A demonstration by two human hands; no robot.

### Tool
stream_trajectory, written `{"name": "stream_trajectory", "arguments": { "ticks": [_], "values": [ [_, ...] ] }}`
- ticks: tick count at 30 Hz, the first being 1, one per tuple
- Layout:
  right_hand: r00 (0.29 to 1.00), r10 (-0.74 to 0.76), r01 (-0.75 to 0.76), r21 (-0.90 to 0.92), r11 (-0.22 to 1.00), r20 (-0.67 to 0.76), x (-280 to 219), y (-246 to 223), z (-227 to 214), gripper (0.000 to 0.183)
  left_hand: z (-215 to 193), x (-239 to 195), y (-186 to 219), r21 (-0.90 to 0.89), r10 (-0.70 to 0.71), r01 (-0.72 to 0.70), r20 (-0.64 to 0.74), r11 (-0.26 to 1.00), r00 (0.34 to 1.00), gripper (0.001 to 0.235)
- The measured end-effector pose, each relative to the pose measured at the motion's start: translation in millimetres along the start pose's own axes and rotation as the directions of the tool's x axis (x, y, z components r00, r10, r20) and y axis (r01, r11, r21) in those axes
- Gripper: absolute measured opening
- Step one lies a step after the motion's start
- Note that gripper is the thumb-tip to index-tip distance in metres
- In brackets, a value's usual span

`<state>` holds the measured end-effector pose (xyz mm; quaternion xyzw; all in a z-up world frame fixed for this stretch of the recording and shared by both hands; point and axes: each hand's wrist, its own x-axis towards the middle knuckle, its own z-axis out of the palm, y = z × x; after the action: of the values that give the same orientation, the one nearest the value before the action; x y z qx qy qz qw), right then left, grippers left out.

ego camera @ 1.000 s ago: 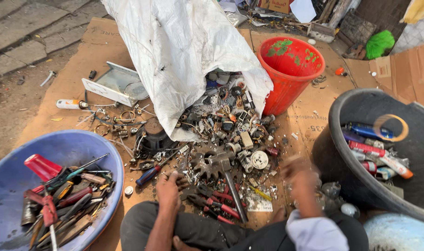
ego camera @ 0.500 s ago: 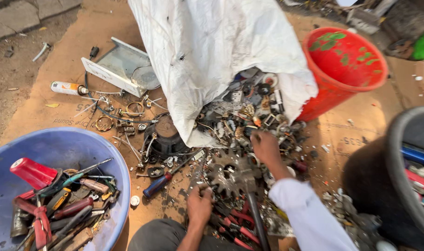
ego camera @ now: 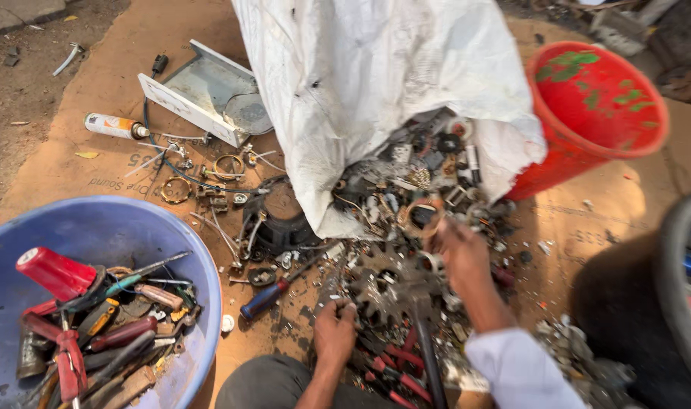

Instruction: The person sits on the ground and uses a hammer to repeatedly strike small electronic components and metal parts, breaking them apart. They handle the pieces by hand, occasionally picking up and repositioning them on a metal gear used as a work surface.

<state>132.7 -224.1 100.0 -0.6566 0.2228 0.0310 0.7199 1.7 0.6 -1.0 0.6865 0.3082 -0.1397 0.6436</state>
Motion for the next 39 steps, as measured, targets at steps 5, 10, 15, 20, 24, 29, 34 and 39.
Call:
{"name": "stream_trajectory", "arguments": {
  "ticks": [5,10,15,20,24,29,34,39],
  "values": [
    [0.969,0.153,-0.204,0.275,0.94,0.195,-93,29,6,0.023,3,-9,-6,0.048,0.112,-0.111,-0.032,0.993,0.993,0.027],
    [0.928,0.188,-0.268,0.226,0.937,0.323,-79,65,115,0.021,-12,-16,-11,-0.128,0.133,-0.178,-0.3,0.976,0.945,0.022],
    [0.932,0.208,-0.243,0.086,0.966,0.298,-4,114,204,0.018,-33,-3,-8,-0.317,-0.008,-0.135,-0.412,0.939,0.911,0.022],
    [0.93,0.264,-0.29,0.068,0.955,0.255,20,137,212,0.017,-22,8,5,-0.395,-0.011,-0.15,-0.376,0.907,0.927,0.023],
    [0.917,0.186,-0.203,0.013,0.979,0.354,-18,106,187,0.02,-37,9,16,-0.44,0.018,-0.23,-0.435,0.868,0.9,0.022],
    [0.912,0.245,-0.265,0.016,0.964,0.328,-99,88,121,0.026,-49,5,20,-0.597,0.034,-0.174,-0.238,0.783,0.971,0.029],
    [0.922,0.312,-0.351,0.156,0.923,0.228,-147,103,52,0.025,-24,-16,3,-0.436,0.143,-0.117,0.026,0.892,0.989,0.033],
    [0.992,0.081,-0.04,-0.363,0.931,0.097,-179,108,1,0.031,-22,-27,-10,-0.219,0.061,-0.025,0.158,0.975,0.986,0.032]
  ]
}}
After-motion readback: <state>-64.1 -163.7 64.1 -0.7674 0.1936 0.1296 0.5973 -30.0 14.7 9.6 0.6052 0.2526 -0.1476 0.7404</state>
